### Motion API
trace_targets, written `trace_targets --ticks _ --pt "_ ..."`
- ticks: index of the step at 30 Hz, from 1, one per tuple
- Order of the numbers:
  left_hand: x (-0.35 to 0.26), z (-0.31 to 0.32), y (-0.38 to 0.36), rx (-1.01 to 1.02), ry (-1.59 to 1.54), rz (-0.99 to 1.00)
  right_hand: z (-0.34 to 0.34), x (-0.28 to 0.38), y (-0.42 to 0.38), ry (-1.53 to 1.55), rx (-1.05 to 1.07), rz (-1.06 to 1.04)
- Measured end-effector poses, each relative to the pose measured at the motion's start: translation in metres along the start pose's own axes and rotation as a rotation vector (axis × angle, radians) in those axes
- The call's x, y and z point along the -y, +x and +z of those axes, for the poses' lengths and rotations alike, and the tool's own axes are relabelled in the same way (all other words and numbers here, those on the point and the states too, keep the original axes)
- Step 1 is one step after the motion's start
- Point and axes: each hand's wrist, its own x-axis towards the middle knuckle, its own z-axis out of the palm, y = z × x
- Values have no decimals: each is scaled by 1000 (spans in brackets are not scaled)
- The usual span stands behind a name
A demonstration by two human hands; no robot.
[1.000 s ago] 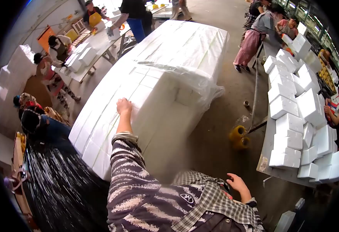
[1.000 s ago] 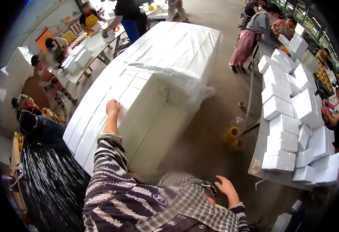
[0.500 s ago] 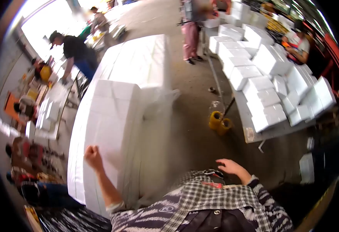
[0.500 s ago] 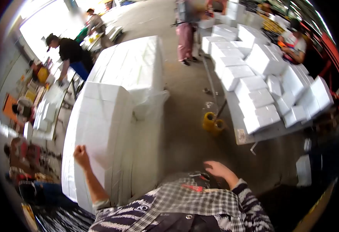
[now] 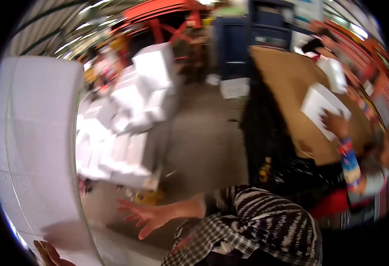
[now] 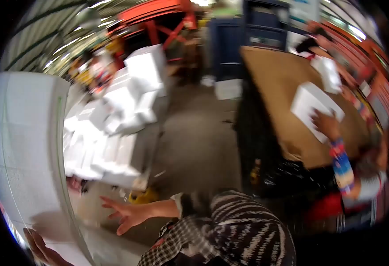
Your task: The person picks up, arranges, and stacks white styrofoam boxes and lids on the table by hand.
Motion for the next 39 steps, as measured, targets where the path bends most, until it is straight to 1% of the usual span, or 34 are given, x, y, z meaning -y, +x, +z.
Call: trace_targets --ticks 1,2,3,4,5,7,9,10,11,12,13,15,17,19,21,23,25,29,31,32,33,35,36,37,39 --pt "-8 30 6 115 -33 98 1 27 -19 53 -80 -31" --pt "-40 72 14 219 -51 201 -6 43 -35 114 -143 -67" --pt "-70 117 7 225 -143 233 -18 54 -50 101 -220 -111" --pt "-125 171 2 236 -234 264 -28 66 -64 90 -285 -157" --pt "-183 202 4 449 -338 373 -35 76 -77 80 -343 -201" --pt "-213 263 -3 454 -397 744 -52 80 -109 125 -521 -301" --pt "-245 314 -26 553 -543 626 -67 97 -140 129 -725 -378" --pt "-256 331 -30 584 -621 675 -73 111 -155 114 -842 -400" --pt "-274 346 -33 618 -692 725 -70 127 -171 166 -942 -413" --pt "-291 364 -34 595 -780 779 -74 135 -177 81 -1078 -541" --pt "-313 383 -35 565 -863 827 -71 157 -188 49 -1146 -589" --pt "-371 418 -32 432 -1091 918 -79 194 -208 -21 -1264 -742" --pt "-420 441 -25 463 -1122 1004 -74 246 -221 -116 -1338 -994" --pt "-477 464 -22 181 -1135 1170 -86 290 -245 -190 -1346 -1135" --pt "-528 460 -16 272 -1068 1252 -78 347 -260 -202 -1366 -1308" --pt "-561 465 -22 116 -975 1274 -113 385 -298 -284 -1335 -1354" --pt "-570 470 -28 190 -1103 1239 -143 427 -338 -426 -1454 -1320" --pt "-538 481 -45 391 -944 1279 -175 481 -411 -346 -1876 -1160" --pt "-515 495 -55 463 -902 1274 -195 489 -454 -370 -1938 -974" --pt "-503 505 -60 489 -857 1270 -196 486 -457 -335 -1979 -950" --pt "-493 516 -64 515 -813 1267 -211 483 -471 -308 -2010 -845" --pt "-480 528 -71 566 -776 1235 -219 472 -480 -346 -1939 -559" --pt "-473 530 -71 593 -760 1209 -220 467 -476 -383 -1904 -479" --pt "-467 535 -73 631 -741 1180 -216 466 -473 -453 -1869 -303" --pt "-452 550 -79 671 -726 1135 -202 466 -471 -679 -1787 -63"
